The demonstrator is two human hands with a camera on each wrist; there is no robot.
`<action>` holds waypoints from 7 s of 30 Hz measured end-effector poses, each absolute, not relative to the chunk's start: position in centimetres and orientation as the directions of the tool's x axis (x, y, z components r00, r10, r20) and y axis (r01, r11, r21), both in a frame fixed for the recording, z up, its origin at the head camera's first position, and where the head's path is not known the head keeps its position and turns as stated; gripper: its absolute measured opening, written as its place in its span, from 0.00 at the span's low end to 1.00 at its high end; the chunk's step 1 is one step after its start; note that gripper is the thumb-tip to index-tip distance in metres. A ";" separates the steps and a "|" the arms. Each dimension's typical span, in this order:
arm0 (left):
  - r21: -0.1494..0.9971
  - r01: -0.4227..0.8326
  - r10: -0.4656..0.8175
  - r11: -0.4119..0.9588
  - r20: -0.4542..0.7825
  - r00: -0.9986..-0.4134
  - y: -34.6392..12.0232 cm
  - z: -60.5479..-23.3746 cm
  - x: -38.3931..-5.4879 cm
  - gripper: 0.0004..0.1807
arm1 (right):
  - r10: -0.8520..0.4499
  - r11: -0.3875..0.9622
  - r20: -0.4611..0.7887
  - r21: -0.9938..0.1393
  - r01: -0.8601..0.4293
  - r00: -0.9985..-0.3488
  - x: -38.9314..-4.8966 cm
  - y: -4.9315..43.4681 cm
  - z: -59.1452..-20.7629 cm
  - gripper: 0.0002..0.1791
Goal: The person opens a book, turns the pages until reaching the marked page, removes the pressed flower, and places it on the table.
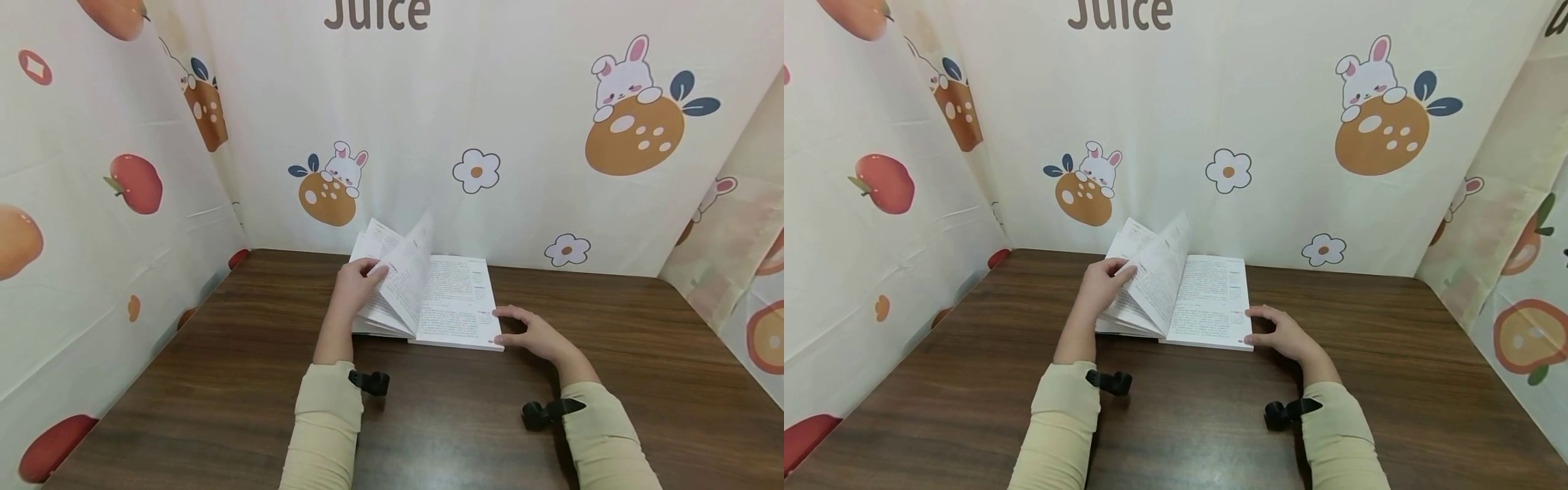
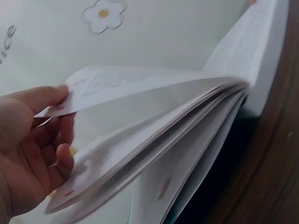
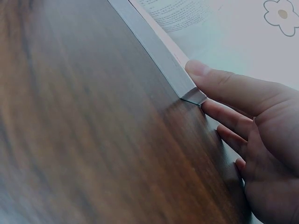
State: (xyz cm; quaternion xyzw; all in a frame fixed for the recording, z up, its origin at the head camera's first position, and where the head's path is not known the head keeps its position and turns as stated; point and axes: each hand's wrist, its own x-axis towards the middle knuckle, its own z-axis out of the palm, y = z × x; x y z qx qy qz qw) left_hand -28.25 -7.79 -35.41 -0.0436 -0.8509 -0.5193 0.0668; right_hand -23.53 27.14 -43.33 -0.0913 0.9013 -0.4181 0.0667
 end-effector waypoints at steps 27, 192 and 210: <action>0.671 -0.169 0.022 0.722 -0.266 -0.964 -14.8 -39.6 -28.2 0.11 | -0.225 0.633 -0.035 -0.765 -0.119 -0.974 -23.5 27.3 -43.4 0.36; 0.793 0.147 0.067 0.591 0.133 -0.989 -8.6 -35.7 -28.2 0.17 | -0.135 0.637 -0.059 -0.770 -0.041 -0.989 -23.5 26.8 -43.2 0.37; 0.719 -0.087 0.102 0.690 -0.215 -0.971 -15.6 -39.4 -27.9 0.11 | -0.112 0.640 -0.076 -0.768 -0.013 -0.991 -23.7 26.7 -43.3 0.39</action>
